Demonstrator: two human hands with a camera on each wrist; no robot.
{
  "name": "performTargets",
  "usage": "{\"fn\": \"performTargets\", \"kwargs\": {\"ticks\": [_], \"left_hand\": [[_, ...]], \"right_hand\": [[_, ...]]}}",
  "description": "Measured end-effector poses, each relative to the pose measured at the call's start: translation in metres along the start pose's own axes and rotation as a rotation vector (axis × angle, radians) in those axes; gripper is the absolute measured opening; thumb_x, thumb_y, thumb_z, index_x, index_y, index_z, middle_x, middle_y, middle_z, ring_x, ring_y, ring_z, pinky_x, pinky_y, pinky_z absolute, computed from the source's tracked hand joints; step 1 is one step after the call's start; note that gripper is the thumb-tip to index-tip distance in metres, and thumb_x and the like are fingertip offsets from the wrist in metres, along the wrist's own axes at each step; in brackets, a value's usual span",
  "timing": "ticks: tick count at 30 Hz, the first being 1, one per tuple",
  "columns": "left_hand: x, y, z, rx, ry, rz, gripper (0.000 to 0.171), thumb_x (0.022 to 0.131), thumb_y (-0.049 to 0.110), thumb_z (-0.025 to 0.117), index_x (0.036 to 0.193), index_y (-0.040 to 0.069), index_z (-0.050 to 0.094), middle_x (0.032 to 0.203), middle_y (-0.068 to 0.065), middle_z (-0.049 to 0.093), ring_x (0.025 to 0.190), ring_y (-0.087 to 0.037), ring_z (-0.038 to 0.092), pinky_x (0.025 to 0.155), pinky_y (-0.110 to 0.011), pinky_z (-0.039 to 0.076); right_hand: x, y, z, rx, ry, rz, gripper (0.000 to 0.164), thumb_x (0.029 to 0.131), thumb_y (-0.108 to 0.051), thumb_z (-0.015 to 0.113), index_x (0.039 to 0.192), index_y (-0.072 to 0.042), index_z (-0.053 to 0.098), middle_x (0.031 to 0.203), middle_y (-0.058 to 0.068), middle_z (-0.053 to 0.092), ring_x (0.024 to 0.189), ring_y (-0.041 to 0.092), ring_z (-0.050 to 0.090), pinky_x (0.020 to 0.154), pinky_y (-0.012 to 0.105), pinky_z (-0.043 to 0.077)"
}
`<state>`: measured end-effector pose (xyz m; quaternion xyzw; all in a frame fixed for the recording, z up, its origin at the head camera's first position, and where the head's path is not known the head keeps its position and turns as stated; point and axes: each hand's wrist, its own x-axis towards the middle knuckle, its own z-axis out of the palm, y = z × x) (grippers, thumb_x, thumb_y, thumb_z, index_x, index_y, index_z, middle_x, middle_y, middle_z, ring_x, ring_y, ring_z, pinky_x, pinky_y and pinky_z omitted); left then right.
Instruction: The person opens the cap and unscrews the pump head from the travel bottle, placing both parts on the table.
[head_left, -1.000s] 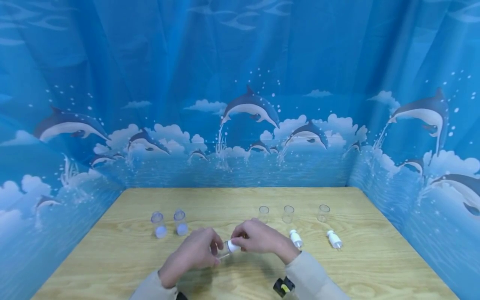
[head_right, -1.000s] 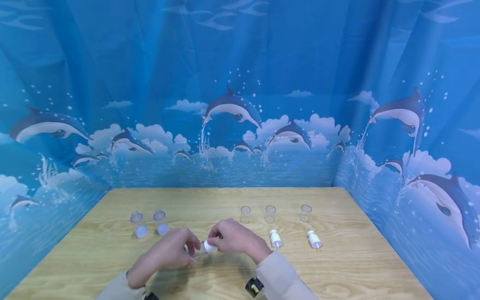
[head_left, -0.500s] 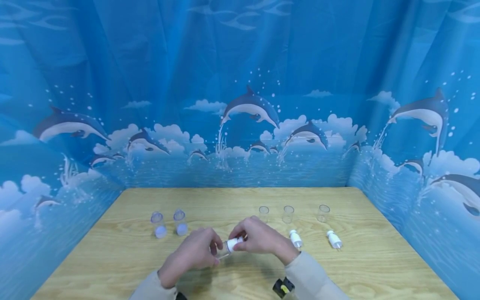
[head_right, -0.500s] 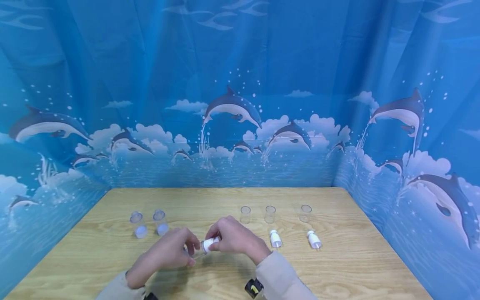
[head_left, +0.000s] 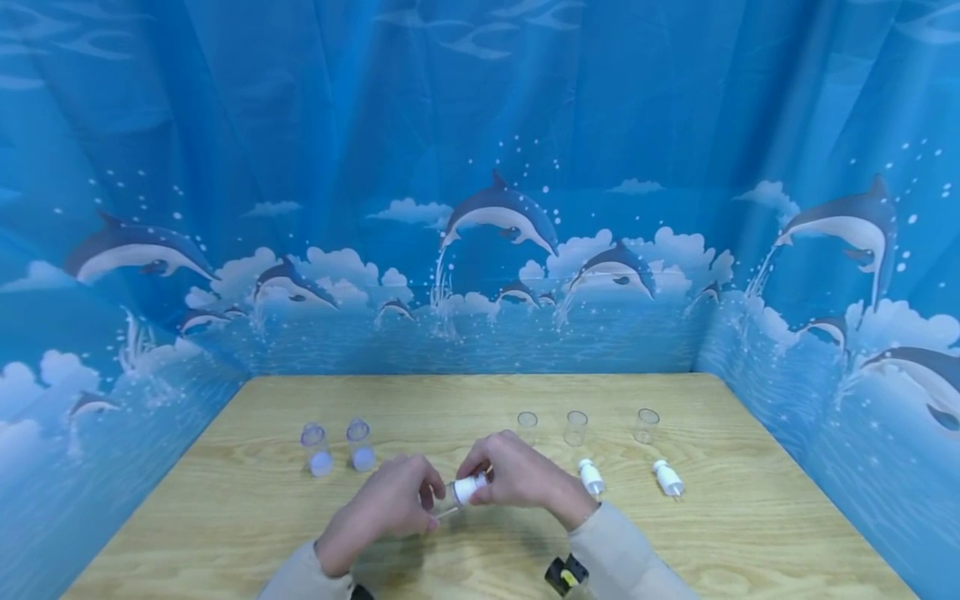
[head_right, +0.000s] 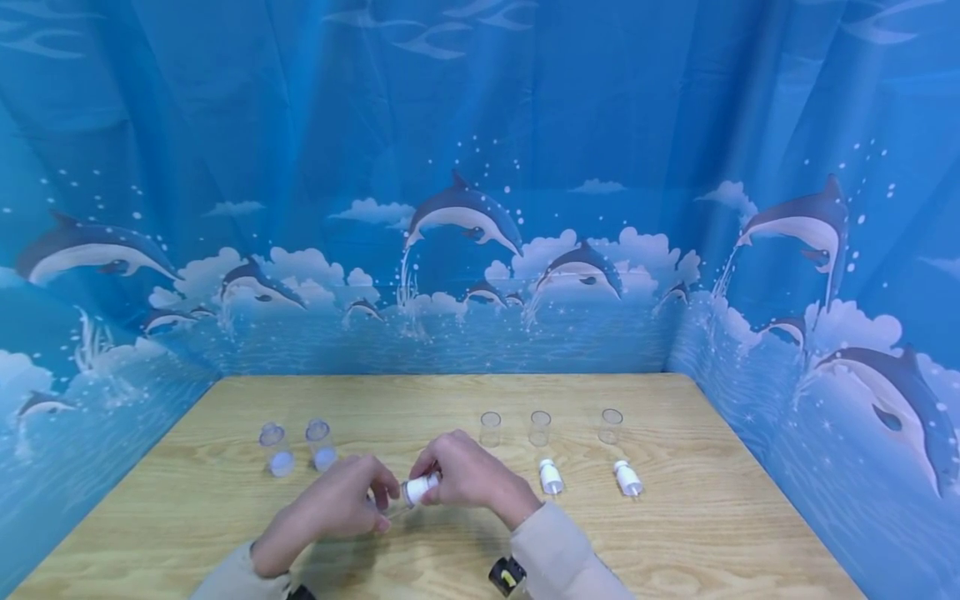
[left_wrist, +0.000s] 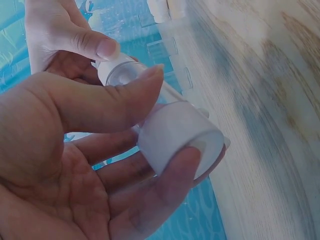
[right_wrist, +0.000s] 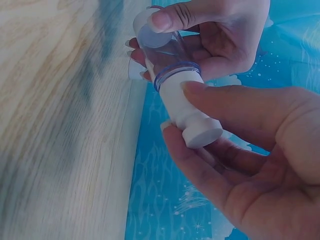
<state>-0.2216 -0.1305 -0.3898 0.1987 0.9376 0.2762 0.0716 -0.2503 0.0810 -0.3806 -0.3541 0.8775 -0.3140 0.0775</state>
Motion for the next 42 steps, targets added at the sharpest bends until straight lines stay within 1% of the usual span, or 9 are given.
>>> {"fn": "performTargets", "kwargs": {"ticks": [6, 9, 12, 16, 21, 26, 30, 38, 42], "left_hand": [[0.0002, 0.0001, 0.0009, -0.005, -0.002, -0.009, 0.034, 0.067, 0.003, 0.089, 0.099, 0.004, 0.077, 0.08, -0.002, 0.073, 0.071, -0.012, 0.061, 0.065, -0.029, 0.053], [0.0, -0.0001, 0.0013, 0.0, 0.001, -0.006, 0.034, 0.067, 0.004, 0.089, 0.099, 0.004, 0.077, 0.08, -0.001, 0.073, 0.071, -0.012, 0.06, 0.065, -0.029, 0.053], [-0.0004, -0.0004, 0.0018, 0.008, 0.008, -0.001, 0.035, 0.066, 0.004, 0.089, 0.099, 0.004, 0.077, 0.08, -0.001, 0.072, 0.071, -0.011, 0.06, 0.065, -0.029, 0.053], [-0.0007, -0.0001, 0.002, 0.005, 0.012, 0.004, 0.035, 0.066, 0.003, 0.089, 0.099, 0.004, 0.077, 0.08, -0.002, 0.073, 0.071, -0.012, 0.06, 0.064, -0.029, 0.053], [-0.0003, 0.0001, 0.0018, -0.006, 0.002, -0.017, 0.035, 0.067, 0.003, 0.088, 0.1, 0.004, 0.077, 0.08, -0.002, 0.073, 0.072, -0.013, 0.061, 0.065, -0.03, 0.054], [0.0005, 0.0008, 0.0012, -0.002, 0.0, -0.034, 0.035, 0.067, 0.004, 0.089, 0.1, 0.005, 0.077, 0.081, -0.001, 0.073, 0.073, -0.014, 0.062, 0.066, -0.032, 0.054], [0.0013, 0.0012, 0.0008, -0.004, -0.005, -0.039, 0.035, 0.068, 0.004, 0.089, 0.101, 0.006, 0.077, 0.081, -0.001, 0.073, 0.074, -0.014, 0.062, 0.067, -0.033, 0.054], [0.0009, 0.001, 0.0009, 0.005, -0.003, -0.018, 0.034, 0.067, 0.004, 0.089, 0.099, 0.006, 0.077, 0.08, 0.001, 0.073, 0.072, -0.012, 0.061, 0.065, -0.03, 0.052], [0.0005, 0.0005, 0.0011, 0.011, 0.001, -0.007, 0.033, 0.067, 0.005, 0.089, 0.099, 0.006, 0.077, 0.079, 0.001, 0.073, 0.072, -0.012, 0.061, 0.065, -0.029, 0.052]], "right_hand": [[-0.0002, 0.0012, -0.0016, 0.039, -0.022, 0.011, 0.028, 0.079, -0.002, 0.084, 0.106, -0.007, 0.077, 0.101, 0.005, 0.079, 0.085, 0.002, 0.068, 0.075, 0.013, 0.056], [-0.0003, 0.0024, -0.0026, 0.051, -0.032, 0.02, 0.027, 0.086, -0.01, 0.081, 0.111, -0.005, 0.076, 0.105, 0.007, 0.078, 0.089, 0.006, 0.07, 0.077, 0.014, 0.057], [-0.0005, 0.0031, -0.0028, 0.066, -0.034, 0.042, 0.024, 0.094, -0.019, 0.074, 0.114, -0.006, 0.075, 0.107, 0.007, 0.078, 0.091, 0.008, 0.071, 0.078, 0.016, 0.057], [-0.0003, 0.0046, -0.0016, 0.103, -0.037, 0.075, 0.022, 0.101, -0.021, 0.064, 0.111, -0.004, 0.075, 0.096, 0.007, 0.078, 0.077, 0.01, 0.069, 0.067, 0.019, 0.056], [0.0008, 0.0069, 0.0019, 0.142, -0.075, 0.102, 0.024, 0.105, -0.019, 0.058, 0.107, -0.002, 0.074, 0.084, 0.003, 0.074, 0.063, 0.008, 0.065, 0.059, 0.02, 0.056], [0.0017, 0.0067, 0.0053, 0.163, -0.078, 0.121, 0.022, 0.105, -0.016, 0.057, 0.103, -0.002, 0.074, 0.082, 0.005, 0.074, 0.062, 0.008, 0.065, 0.059, 0.02, 0.057], [0.0017, 0.0057, 0.0052, 0.155, -0.078, 0.124, 0.021, 0.104, -0.016, 0.058, 0.105, -0.002, 0.074, 0.082, 0.008, 0.074, 0.062, 0.008, 0.064, 0.06, 0.02, 0.056], [0.0019, 0.0048, 0.0024, 0.167, -0.088, 0.112, 0.019, 0.1, -0.014, 0.065, 0.112, -0.003, 0.074, 0.097, 0.008, 0.077, 0.075, 0.02, 0.073, 0.063, 0.019, 0.058], [0.0014, 0.0044, 0.0019, 0.149, -0.084, 0.094, 0.019, 0.097, -0.012, 0.068, 0.113, -0.003, 0.074, 0.101, 0.009, 0.078, 0.074, 0.017, 0.072, 0.064, 0.018, 0.058]]}}
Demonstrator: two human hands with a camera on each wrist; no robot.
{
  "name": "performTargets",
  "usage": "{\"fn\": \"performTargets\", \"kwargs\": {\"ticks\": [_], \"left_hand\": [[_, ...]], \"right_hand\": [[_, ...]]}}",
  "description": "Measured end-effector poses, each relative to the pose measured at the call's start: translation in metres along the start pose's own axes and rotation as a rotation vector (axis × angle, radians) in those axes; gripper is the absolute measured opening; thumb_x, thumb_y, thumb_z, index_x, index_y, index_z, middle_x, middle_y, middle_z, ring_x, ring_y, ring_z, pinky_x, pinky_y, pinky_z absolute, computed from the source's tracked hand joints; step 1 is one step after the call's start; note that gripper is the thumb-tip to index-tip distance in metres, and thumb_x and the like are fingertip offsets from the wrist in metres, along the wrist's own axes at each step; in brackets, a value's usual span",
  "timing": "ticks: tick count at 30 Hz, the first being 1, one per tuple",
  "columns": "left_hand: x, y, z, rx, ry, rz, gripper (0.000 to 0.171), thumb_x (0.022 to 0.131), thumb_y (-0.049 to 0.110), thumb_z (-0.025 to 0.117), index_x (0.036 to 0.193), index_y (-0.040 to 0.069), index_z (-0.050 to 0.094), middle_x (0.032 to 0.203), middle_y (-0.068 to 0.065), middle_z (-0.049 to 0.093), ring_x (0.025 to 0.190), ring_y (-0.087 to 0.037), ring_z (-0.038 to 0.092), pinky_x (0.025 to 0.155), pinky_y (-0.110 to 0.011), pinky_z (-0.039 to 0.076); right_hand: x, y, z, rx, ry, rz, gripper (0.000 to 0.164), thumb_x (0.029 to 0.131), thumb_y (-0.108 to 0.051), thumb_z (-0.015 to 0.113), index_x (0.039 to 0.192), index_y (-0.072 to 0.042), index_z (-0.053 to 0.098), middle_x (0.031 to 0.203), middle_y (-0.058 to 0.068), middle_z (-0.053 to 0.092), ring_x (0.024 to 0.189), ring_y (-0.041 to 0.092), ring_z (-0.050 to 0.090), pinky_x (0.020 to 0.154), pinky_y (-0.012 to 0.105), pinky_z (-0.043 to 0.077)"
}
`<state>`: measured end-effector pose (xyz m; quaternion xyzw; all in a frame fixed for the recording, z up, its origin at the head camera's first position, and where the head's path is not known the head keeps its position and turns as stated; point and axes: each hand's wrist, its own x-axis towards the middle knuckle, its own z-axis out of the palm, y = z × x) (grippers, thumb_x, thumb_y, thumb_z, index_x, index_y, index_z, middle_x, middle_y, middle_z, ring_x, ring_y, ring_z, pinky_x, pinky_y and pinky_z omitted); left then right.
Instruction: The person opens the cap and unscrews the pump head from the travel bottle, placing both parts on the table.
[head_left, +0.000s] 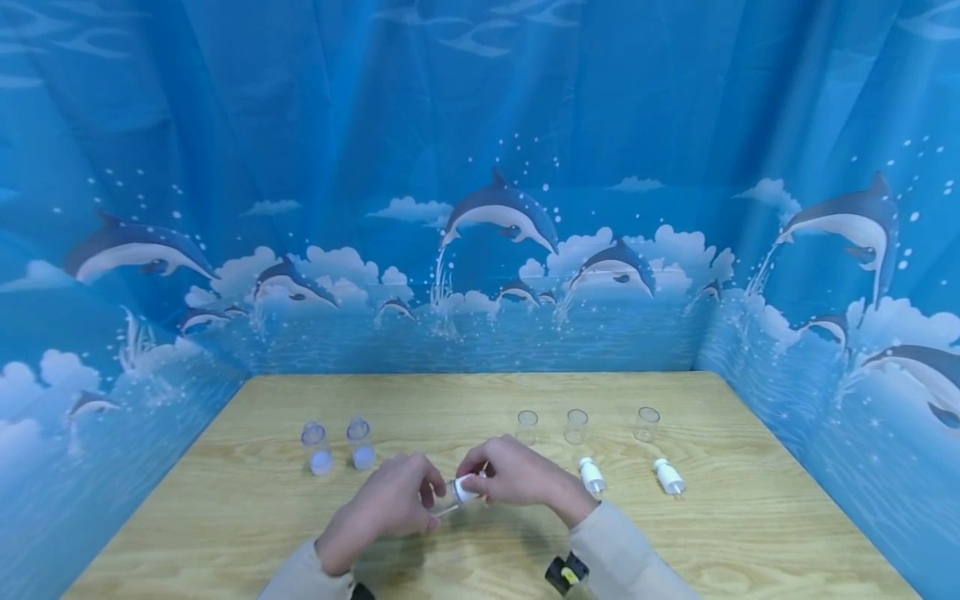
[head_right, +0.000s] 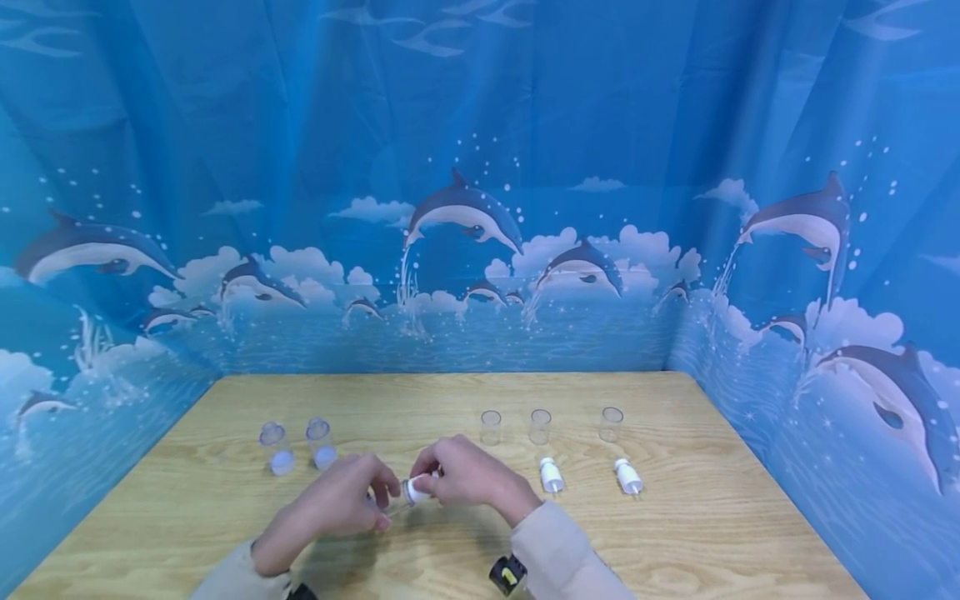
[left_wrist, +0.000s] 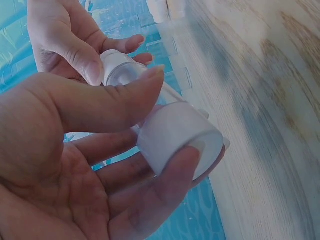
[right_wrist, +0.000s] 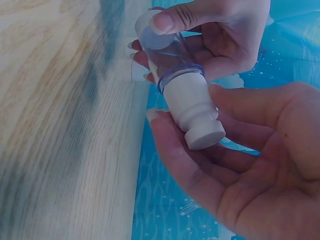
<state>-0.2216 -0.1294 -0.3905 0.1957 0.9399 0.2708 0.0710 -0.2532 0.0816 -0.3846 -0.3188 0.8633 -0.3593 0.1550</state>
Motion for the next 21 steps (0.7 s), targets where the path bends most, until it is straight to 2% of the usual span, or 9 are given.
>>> {"fn": "performTargets", "kwargs": {"ticks": [7, 15, 21], "left_hand": [[-0.0002, -0.0001, -0.0003, -0.002, -0.001, 0.0, 0.034, 0.067, 0.005, 0.089, 0.098, 0.006, 0.077, 0.08, 0.0, 0.073, 0.072, -0.012, 0.061, 0.066, -0.03, 0.054], [-0.0009, -0.0004, -0.0009, -0.012, -0.001, -0.01, 0.036, 0.066, 0.005, 0.089, 0.1, 0.005, 0.077, 0.08, 0.0, 0.072, 0.073, -0.013, 0.061, 0.067, -0.031, 0.054], [0.0003, -0.0015, -0.0021, -0.022, -0.001, -0.024, 0.037, 0.067, 0.005, 0.089, 0.102, 0.005, 0.077, 0.081, -0.001, 0.073, 0.074, -0.014, 0.062, 0.068, -0.033, 0.055]], "right_hand": [[-0.0005, -0.0005, -0.0018, -0.066, 0.014, -0.054, 0.018, 0.091, -0.01, 0.075, 0.108, -0.008, 0.077, 0.102, 0.003, 0.079, 0.085, 0.001, 0.067, 0.076, 0.015, 0.055], [-0.0009, -0.0006, -0.0013, -0.057, 0.046, -0.051, 0.024, 0.084, -0.003, 0.079, 0.107, -0.01, 0.077, 0.1, 0.001, 0.077, 0.084, 0.0, 0.065, 0.076, 0.014, 0.055], [0.0002, -0.0005, -0.0013, -0.038, 0.065, -0.088, 0.027, 0.081, 0.001, 0.08, 0.106, -0.008, 0.077, 0.103, 0.005, 0.078, 0.087, 0.002, 0.065, 0.078, 0.014, 0.056]]}}
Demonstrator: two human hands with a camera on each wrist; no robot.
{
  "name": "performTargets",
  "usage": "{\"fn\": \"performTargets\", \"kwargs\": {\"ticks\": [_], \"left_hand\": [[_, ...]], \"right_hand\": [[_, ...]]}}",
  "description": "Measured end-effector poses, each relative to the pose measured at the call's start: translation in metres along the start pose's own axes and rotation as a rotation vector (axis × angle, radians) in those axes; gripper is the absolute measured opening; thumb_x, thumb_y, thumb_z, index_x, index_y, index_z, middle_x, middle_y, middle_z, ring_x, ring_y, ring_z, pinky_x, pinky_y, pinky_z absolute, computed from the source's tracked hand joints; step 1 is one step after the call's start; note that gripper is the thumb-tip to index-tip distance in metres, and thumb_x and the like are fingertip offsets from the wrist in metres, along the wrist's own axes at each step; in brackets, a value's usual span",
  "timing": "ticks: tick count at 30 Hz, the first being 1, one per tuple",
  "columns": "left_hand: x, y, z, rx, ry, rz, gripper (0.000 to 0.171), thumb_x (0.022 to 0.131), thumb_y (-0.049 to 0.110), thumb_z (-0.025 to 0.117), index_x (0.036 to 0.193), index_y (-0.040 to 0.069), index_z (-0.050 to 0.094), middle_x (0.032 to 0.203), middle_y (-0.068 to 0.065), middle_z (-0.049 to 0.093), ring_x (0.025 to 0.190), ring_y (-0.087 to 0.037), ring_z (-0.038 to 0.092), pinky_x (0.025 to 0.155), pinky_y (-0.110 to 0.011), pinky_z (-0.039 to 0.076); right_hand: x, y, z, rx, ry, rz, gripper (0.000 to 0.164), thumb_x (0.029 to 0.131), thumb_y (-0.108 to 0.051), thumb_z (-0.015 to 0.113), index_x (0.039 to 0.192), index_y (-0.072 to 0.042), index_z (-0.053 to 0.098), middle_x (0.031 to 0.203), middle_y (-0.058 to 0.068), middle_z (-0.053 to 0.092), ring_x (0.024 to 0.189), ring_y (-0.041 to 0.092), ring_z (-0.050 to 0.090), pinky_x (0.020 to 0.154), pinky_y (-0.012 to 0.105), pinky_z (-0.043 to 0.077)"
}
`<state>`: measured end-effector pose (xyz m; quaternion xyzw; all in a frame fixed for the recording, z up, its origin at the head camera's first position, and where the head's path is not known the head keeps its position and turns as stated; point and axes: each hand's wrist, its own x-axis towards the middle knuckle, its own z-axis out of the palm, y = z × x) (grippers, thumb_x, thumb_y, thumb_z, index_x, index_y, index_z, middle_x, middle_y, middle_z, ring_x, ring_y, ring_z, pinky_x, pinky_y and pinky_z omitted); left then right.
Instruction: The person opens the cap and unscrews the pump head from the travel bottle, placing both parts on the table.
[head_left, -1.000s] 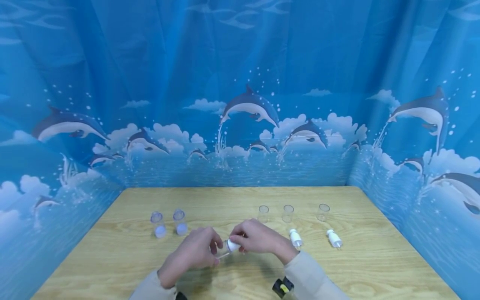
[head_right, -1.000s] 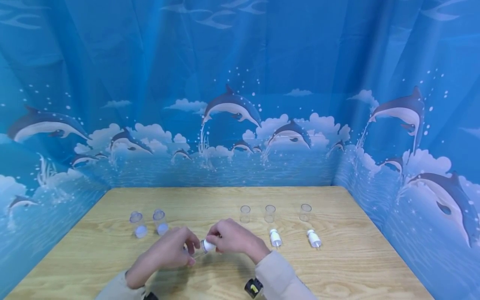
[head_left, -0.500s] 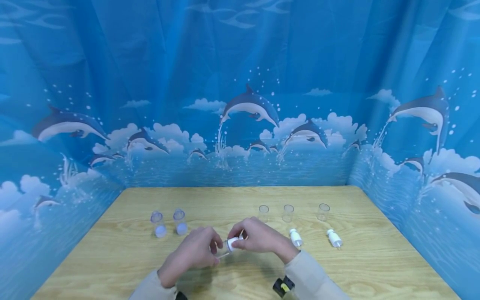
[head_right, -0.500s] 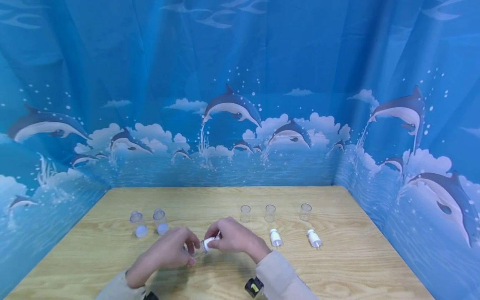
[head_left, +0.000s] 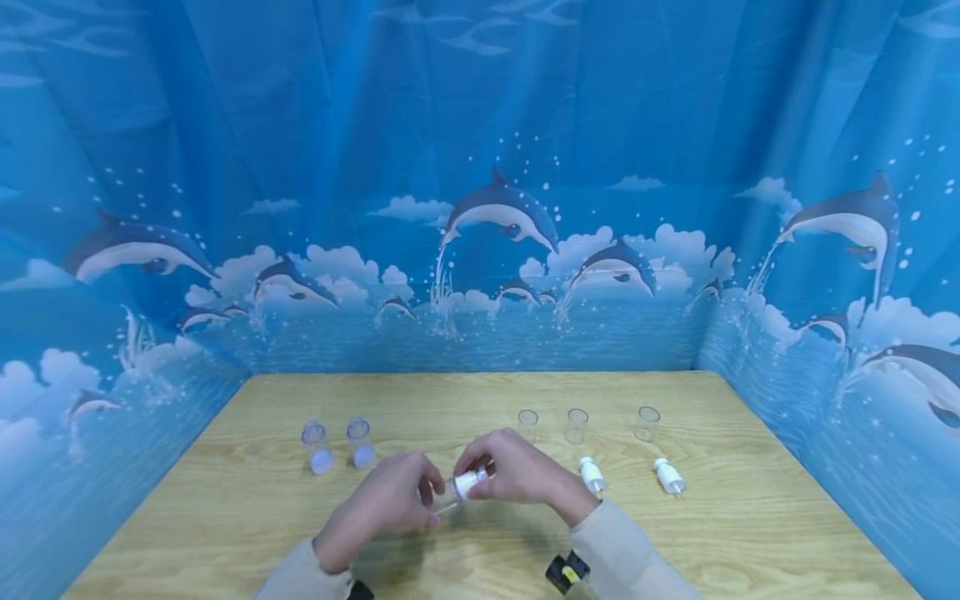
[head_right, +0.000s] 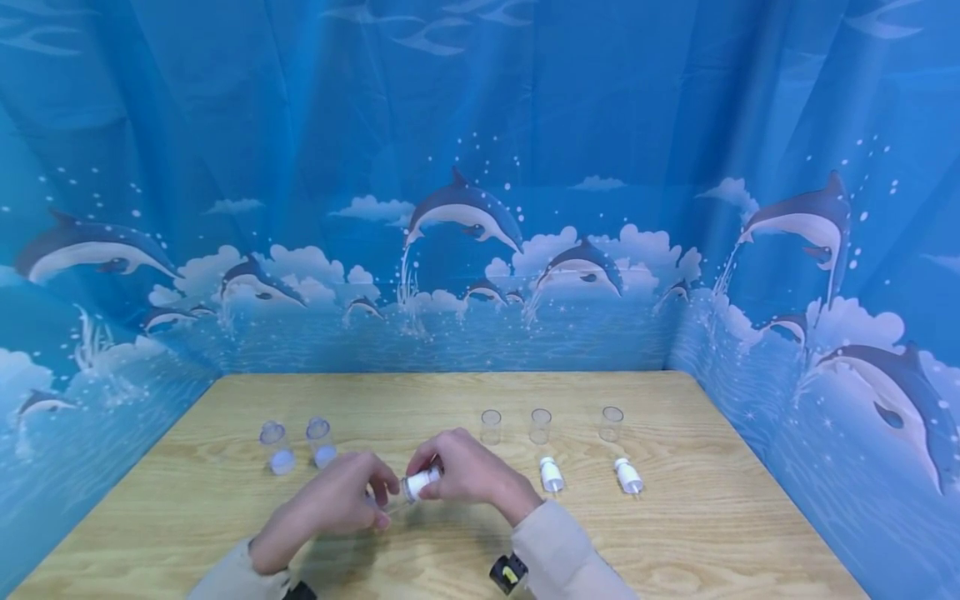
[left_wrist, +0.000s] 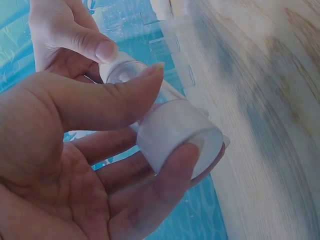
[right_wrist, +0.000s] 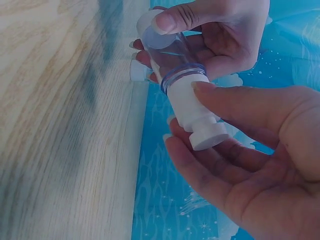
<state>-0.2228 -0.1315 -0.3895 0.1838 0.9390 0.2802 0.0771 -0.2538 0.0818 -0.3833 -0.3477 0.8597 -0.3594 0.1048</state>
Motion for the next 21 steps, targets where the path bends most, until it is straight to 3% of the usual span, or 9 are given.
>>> {"fn": "performTargets", "kwargs": {"ticks": [11, 16, 21], "left_hand": [[0.0009, -0.0002, -0.0003, 0.0, 0.001, 0.0, 0.037, 0.067, 0.005, 0.089, 0.102, 0.004, 0.077, 0.082, -0.002, 0.074, 0.074, -0.014, 0.062, 0.068, -0.035, 0.055], [0.0008, 0.0, -0.0002, 0.012, 0.003, 0.005, 0.037, 0.066, 0.005, 0.089, 0.101, 0.005, 0.077, 0.082, -0.002, 0.074, 0.074, -0.014, 0.062, 0.068, -0.034, 0.055], [0.0002, 0.0001, -0.0003, 0.019, 0.009, 0.024, 0.036, 0.066, 0.004, 0.089, 0.1, 0.004, 0.078, 0.081, -0.002, 0.075, 0.073, -0.013, 0.063, 0.068, -0.034, 0.056]], "right_hand": [[0.0004, 0.0005, 0.0005, 0.011, 0.011, 0.006, 0.031, 0.082, -0.002, 0.081, 0.112, -0.007, 0.075, 0.109, 0.007, 0.076, 0.093, 0.009, 0.069, 0.079, 0.016, 0.058], [0.0013, 0.002, 0.0007, -0.002, 0.012, 0.003, 0.029, 0.092, -0.014, 0.076, 0.119, -0.005, 0.072, 0.114, 0.011, 0.076, 0.099, 0.015, 0.071, 0.083, 0.017, 0.057], [0.001, 0.0023, 0.0032, 0.056, 0.015, 0.072, 0.023, 0.1, -0.02, 0.065, 0.114, -0.003, 0.072, 0.101, 0.007, 0.076, 0.083, 0.019, 0.072, 0.073, 0.027, 0.061]]}}
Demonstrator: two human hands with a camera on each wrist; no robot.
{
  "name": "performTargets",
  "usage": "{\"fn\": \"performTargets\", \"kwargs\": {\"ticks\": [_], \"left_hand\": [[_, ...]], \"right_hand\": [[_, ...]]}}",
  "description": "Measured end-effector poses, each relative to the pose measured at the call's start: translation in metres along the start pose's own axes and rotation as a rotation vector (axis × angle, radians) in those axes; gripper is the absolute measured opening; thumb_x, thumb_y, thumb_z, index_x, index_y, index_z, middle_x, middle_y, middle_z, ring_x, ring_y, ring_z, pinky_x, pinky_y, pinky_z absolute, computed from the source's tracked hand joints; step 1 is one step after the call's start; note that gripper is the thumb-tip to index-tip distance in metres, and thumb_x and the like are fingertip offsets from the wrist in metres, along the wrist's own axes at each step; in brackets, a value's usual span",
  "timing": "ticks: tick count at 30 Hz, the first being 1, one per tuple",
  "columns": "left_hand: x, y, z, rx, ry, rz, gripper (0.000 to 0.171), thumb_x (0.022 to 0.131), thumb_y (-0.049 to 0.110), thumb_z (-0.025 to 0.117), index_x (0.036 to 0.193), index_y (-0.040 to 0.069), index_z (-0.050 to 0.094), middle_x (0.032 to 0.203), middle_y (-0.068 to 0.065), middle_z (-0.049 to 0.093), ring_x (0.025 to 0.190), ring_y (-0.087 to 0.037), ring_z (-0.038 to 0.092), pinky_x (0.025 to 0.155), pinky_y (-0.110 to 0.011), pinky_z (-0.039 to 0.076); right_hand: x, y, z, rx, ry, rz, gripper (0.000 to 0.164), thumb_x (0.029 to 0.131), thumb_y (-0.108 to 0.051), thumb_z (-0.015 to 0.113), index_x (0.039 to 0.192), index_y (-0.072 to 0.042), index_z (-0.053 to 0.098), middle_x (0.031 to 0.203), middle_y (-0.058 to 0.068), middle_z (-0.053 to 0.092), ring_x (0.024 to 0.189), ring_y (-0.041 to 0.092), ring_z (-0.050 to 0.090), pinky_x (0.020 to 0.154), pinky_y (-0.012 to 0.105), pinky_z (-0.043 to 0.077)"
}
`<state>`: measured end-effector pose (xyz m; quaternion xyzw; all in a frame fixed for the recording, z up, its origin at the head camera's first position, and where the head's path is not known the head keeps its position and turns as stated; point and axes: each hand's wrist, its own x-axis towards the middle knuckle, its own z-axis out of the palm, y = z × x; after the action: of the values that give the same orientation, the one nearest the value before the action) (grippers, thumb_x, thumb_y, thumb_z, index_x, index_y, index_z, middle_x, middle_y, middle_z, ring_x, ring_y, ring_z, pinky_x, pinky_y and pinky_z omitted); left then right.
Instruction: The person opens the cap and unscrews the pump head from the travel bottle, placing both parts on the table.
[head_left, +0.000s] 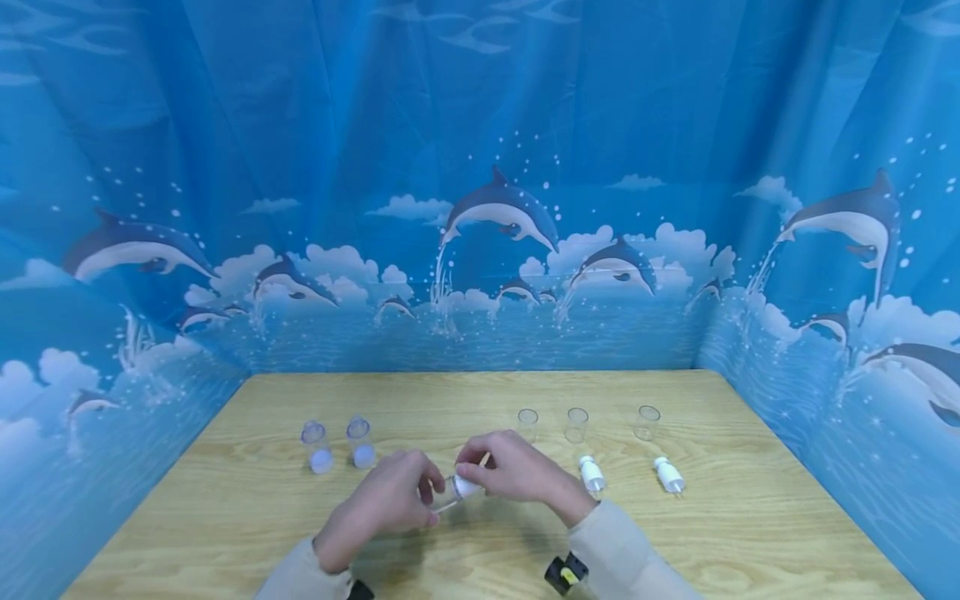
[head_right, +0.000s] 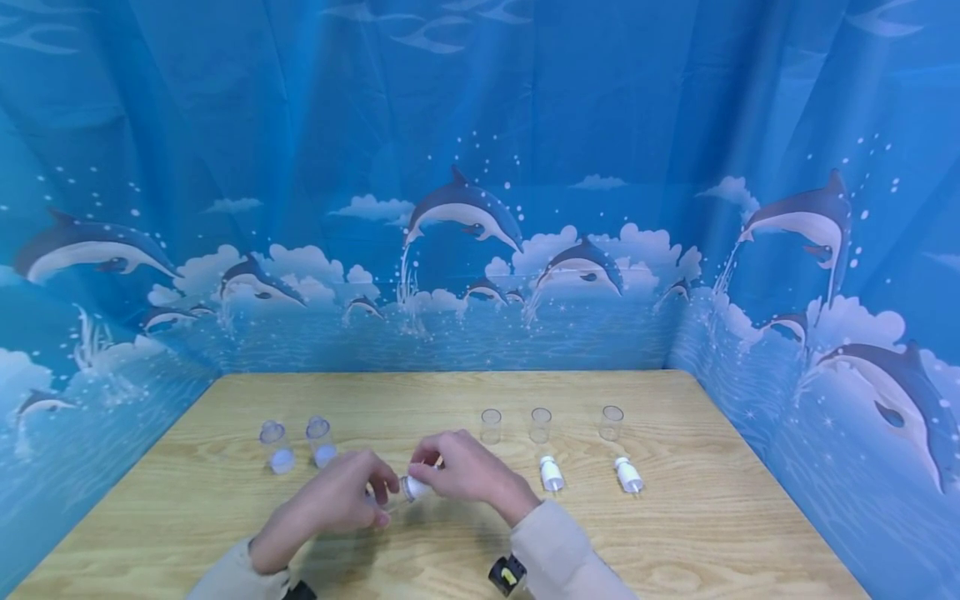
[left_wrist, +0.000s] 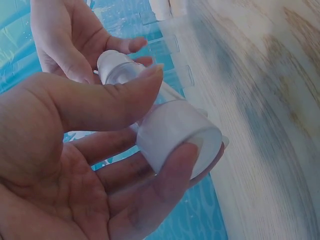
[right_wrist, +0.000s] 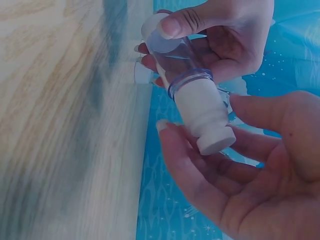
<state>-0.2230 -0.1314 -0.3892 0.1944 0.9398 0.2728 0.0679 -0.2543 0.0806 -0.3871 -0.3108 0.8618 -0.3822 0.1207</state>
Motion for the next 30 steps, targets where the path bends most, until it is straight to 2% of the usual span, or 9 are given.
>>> {"fn": "performTargets", "kwargs": {"ticks": [3, 7, 10, 15, 21, 30], "left_hand": [[-0.0004, 0.0003, 0.0005, -0.003, 0.002, 0.012, 0.035, 0.065, 0.003, 0.089, 0.099, 0.004, 0.078, 0.08, -0.002, 0.075, 0.072, -0.012, 0.063, 0.067, -0.033, 0.056], [-0.0002, 0.0007, 0.0008, -0.006, -0.004, 0.01, 0.035, 0.065, 0.004, 0.089, 0.099, 0.005, 0.078, 0.08, -0.002, 0.075, 0.072, -0.012, 0.064, 0.067, -0.033, 0.056], [0.0004, 0.0007, 0.0006, -0.008, -0.011, 0.005, 0.035, 0.066, 0.004, 0.089, 0.099, 0.005, 0.078, 0.08, -0.002, 0.075, 0.072, -0.012, 0.064, 0.066, -0.033, 0.056], [0.001, 0.0001, 0.0005, -0.007, -0.017, 0.001, 0.035, 0.067, 0.004, 0.089, 0.1, 0.005, 0.078, 0.08, -0.001, 0.075, 0.072, -0.012, 0.064, 0.066, -0.032, 0.056], [0.0001, -0.0005, 0.0003, 0.004, -0.004, 0.01, 0.035, 0.066, 0.005, 0.089, 0.099, 0.005, 0.078, 0.08, -0.002, 0.075, 0.072, -0.012, 0.064, 0.066, -0.032, 0.056], [0.0005, -0.0004, -0.0013, -0.019, -0.01, -0.021, 0.037, 0.066, 0.005, 0.089, 0.101, 0.005, 0.077, 0.085, -0.005, 0.076, 0.077, -0.016, 0.066, 0.071, -0.038, 0.059]], "right_hand": [[-0.001, -0.0001, 0.0022, 0.058, -0.006, 0.059, 0.022, 0.102, -0.019, 0.063, 0.111, -0.002, 0.072, 0.093, 0.005, 0.074, 0.07, 0.019, 0.07, 0.064, 0.033, 0.062], [-0.0013, -0.0002, 0.0034, 0.067, -0.02, 0.074, 0.02, 0.103, -0.019, 0.062, 0.107, -0.003, 0.073, 0.087, 0.003, 0.074, 0.064, 0.014, 0.068, 0.063, 0.036, 0.062], [-0.001, -0.0006, 0.0028, 0.073, -0.028, 0.071, 0.02, 0.103, -0.018, 0.061, 0.106, -0.002, 0.074, 0.086, 0.004, 0.074, 0.063, 0.013, 0.068, 0.064, 0.039, 0.063], [-0.001, -0.0011, 0.0021, 0.072, -0.03, 0.067, 0.017, 0.101, -0.016, 0.064, 0.105, -0.004, 0.075, 0.087, 0.004, 0.075, 0.064, 0.013, 0.067, 0.063, 0.036, 0.062], [-0.0006, -0.0017, 0.0027, 0.092, -0.027, 0.055, 0.014, 0.099, -0.013, 0.067, 0.106, -0.004, 0.074, 0.093, 0.005, 0.074, 0.067, 0.013, 0.068, 0.068, 0.042, 0.064], [-0.0003, -0.0023, 0.0035, 0.06, 0.013, 0.016, 0.016, 0.092, -0.011, 0.074, 0.107, -0.006, 0.075, 0.098, 0.006, 0.076, 0.071, 0.009, 0.067, 0.064, 0.022, 0.06]]}}
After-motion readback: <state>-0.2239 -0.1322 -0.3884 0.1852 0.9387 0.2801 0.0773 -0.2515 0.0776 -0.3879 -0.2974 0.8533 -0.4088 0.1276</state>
